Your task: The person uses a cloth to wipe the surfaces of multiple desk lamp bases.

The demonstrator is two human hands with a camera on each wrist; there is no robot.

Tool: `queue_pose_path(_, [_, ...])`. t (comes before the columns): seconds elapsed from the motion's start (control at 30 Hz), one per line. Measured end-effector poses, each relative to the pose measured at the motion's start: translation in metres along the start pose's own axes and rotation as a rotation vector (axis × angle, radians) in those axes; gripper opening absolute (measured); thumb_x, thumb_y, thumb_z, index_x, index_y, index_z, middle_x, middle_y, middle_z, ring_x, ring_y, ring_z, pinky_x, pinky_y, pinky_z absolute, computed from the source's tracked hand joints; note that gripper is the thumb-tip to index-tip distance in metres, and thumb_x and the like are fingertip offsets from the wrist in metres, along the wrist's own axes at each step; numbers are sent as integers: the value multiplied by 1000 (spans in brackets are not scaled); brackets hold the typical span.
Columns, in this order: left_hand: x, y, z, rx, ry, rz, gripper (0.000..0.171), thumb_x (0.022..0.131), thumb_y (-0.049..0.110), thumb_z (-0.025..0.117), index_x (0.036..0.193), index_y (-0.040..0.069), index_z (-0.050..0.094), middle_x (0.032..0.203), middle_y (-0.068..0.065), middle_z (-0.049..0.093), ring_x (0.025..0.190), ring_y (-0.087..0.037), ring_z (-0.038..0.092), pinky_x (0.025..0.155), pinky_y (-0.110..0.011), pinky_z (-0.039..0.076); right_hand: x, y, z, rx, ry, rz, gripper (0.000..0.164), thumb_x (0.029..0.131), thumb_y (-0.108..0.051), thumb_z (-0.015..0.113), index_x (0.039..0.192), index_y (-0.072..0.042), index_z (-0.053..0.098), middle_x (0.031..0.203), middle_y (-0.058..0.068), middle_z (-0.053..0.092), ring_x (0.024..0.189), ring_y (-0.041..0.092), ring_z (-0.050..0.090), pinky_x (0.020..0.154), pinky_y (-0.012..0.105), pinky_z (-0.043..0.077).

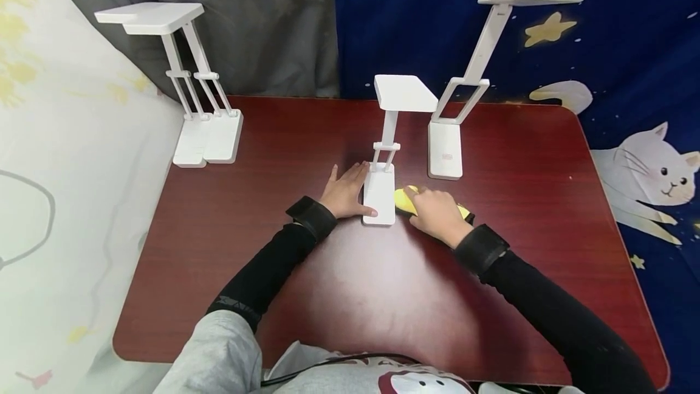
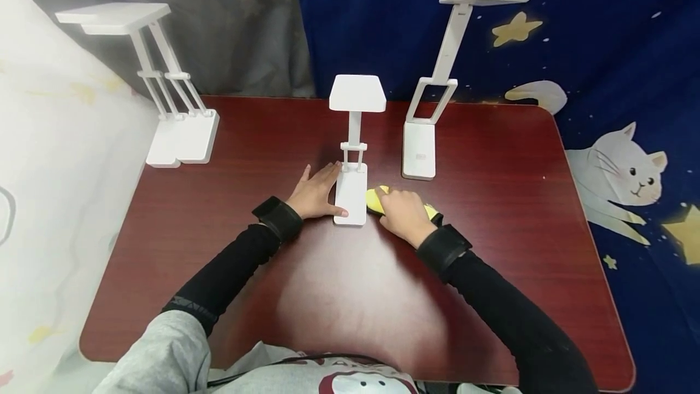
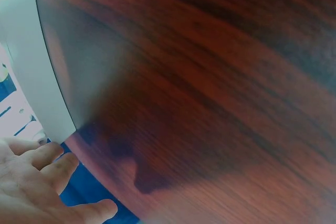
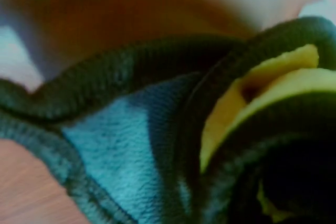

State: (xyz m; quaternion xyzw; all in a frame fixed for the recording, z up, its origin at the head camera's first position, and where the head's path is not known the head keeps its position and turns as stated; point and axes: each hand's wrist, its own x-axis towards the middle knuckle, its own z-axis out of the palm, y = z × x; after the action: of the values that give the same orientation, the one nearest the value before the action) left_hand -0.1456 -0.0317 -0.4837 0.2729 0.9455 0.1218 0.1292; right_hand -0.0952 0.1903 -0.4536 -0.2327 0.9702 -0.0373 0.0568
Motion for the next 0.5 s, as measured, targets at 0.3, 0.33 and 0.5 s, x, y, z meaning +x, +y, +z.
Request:
queue_pose_path(0.3, [1, 0, 0, 14, -4, -7, 112, 63, 68, 64, 144, 7, 17, 148, -5, 18, 134, -15, 16, 102, -55, 3, -40, -2, 2, -21, -1, -352, 59, 65, -23, 75, 119, -8, 56, 100, 12, 59, 76, 27, 59, 58, 41, 49])
queue_pose_path(0.33, [0, -1, 0, 13, -5, -8, 112, 63, 68, 64, 144, 7, 17, 148, -5, 17, 134, -15, 16, 102, -55, 3, -41, -1, 1, -11, -4, -387, 59, 64, -23, 74, 119, -9, 56, 100, 12, 60, 76, 26, 59, 58, 40, 49])
queue_pose_path(0.5, [-2, -2, 0, 0, 0, -6, 111, 63, 67, 64, 144, 7, 17, 148, -5, 18, 134, -15, 17, 102, -55, 3, -25, 10, -14, 46, 58, -306, 62, 65, -24, 74, 122, -9, 54, 101, 12, 61, 70, 25, 60, 50, 40, 47])
